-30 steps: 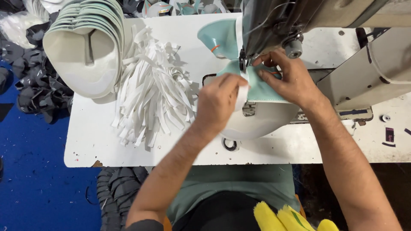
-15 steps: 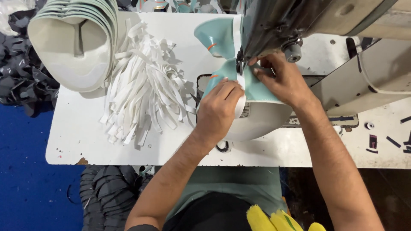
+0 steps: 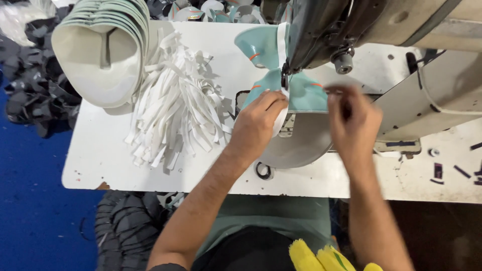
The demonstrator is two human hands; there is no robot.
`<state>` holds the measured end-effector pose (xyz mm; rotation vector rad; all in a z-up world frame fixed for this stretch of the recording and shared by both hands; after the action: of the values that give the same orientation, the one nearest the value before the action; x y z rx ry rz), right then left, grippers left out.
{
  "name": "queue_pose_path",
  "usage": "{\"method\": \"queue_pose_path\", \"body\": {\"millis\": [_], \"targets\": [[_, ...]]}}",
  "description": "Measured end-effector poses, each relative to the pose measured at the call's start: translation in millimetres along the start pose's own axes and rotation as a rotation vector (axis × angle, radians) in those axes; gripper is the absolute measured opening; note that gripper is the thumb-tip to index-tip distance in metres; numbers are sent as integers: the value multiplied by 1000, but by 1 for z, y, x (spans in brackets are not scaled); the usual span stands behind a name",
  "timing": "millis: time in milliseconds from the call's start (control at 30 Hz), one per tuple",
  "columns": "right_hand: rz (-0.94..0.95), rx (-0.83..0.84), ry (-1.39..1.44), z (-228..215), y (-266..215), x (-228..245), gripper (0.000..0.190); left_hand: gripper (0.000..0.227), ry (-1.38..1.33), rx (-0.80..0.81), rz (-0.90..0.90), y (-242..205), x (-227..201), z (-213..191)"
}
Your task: The person sews a white strap onto a light blue slipper using a sewing machine. They then use scissors to trim the excess strap and thread. This process is repeated for multiple slippers.
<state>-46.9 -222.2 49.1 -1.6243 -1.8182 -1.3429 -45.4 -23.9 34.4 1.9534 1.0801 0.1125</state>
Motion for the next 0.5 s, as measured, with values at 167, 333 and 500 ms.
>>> {"method": "queue_pose_path", "body": {"millis": [167,333,500], "targets": [[59,164,145,18,-44,15,45,25,10,29,37,-1,-2,-5],[-88,192,195,38,-51,1,56,25,50,11,32,-6,2,3],[-51,187,197,42,-55,8,60,26,25,33,33,-5,3,-4]]}}
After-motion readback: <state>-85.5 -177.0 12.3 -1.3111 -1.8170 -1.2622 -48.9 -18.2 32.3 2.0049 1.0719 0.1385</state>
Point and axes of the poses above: each hand's wrist, its own y-axis towards the middle knuckle, its own z-axis out of the palm, x = y × z, the point moved 4 cm from there along y, towards the middle knuckle, and after that the axes turned 13 degrees about y, right-handed, at the moved point
